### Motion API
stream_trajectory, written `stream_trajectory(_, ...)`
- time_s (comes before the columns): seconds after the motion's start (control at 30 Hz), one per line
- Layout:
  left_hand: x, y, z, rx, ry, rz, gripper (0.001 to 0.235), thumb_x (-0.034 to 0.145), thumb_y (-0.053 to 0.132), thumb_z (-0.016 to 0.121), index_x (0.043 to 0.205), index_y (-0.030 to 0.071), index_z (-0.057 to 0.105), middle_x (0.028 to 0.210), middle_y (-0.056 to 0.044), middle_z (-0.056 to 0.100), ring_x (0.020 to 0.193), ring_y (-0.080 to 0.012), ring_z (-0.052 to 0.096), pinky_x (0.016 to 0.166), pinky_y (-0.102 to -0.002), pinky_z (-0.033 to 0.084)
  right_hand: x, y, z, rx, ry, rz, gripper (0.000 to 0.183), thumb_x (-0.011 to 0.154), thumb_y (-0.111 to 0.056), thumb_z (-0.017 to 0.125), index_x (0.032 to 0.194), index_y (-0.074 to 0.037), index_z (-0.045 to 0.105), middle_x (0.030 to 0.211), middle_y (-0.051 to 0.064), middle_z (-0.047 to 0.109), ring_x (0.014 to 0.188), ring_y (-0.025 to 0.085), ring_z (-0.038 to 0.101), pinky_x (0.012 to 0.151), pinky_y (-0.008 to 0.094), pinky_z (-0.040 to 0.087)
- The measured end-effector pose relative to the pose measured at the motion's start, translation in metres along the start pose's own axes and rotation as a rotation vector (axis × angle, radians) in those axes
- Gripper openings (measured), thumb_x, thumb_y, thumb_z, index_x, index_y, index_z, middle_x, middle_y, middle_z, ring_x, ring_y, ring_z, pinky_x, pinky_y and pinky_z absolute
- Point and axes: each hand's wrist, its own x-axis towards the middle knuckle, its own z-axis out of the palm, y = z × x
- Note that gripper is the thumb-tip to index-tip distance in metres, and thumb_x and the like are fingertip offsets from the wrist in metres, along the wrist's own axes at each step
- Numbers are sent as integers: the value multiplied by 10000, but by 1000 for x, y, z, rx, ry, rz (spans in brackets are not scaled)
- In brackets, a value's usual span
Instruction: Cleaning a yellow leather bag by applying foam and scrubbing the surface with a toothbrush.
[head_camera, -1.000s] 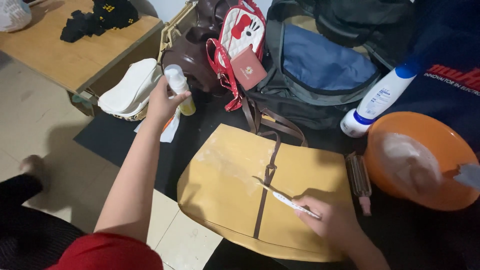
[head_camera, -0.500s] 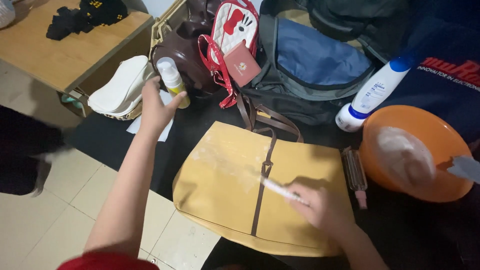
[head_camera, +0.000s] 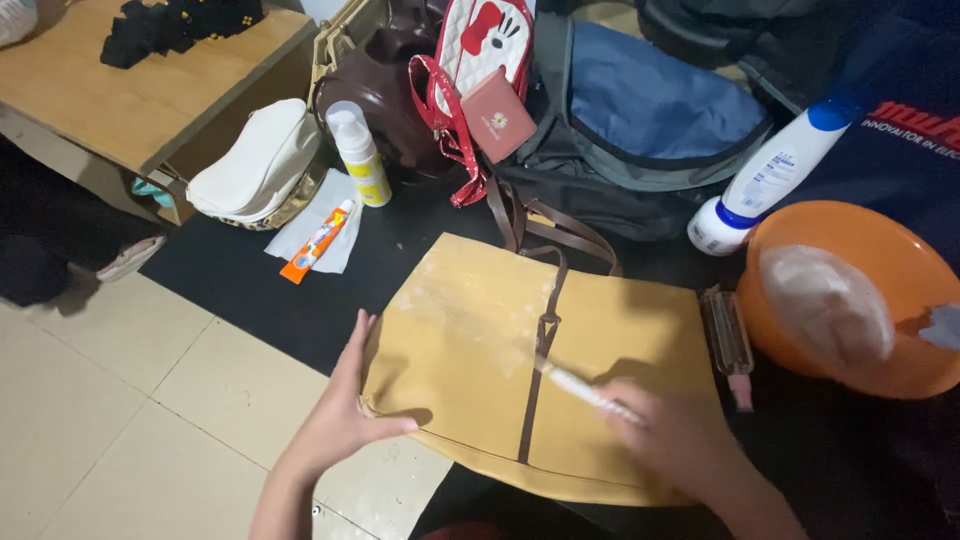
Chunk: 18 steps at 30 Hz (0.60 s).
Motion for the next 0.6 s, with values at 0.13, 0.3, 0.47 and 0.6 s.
stream_trajectory(0.13,0,-6,5,55,58,9,1445,611,382,911,1635,232,-97,1746,-108,43,1620,-224,77,1238,-444,167,3,26,45,-485,541,-618,144,952,-237,583,948,-152,700,822,-21,642,663,218,584,544,423,480)
stream_trajectory(0.3,1,-14,5,173,105,-25,1471,530,595,838,1647,224,-45,1745,-67,124,1597,-272,114,1225,-512,112,-17,2,17,-146,175,-41,208,959,-474,490,943,-347,655,737,-36,696,695,204,668,675,394,473)
stream_trajectory(0.47,2,-20,6,126,121,12,1447,538,564,851,1646,242,-22,1739,-90,148,1605,-265,123,1229,-500,127,-29,1,-6,52,-17,17,243,874,-500,623,990,-394,808,906,-163,843,890,38,762,820,222,485)
stream_trajectory(0.6,10,-32,5,62,128,154,1439,545,680,770,1641,145,6,1723,-183,127,1599,-301,154,1241,-476,153,-14,12,-15,19,66,85,365,856,-592,533,1107,-532,790,1246,-311,778,1278,-63,636,1202,360,81)
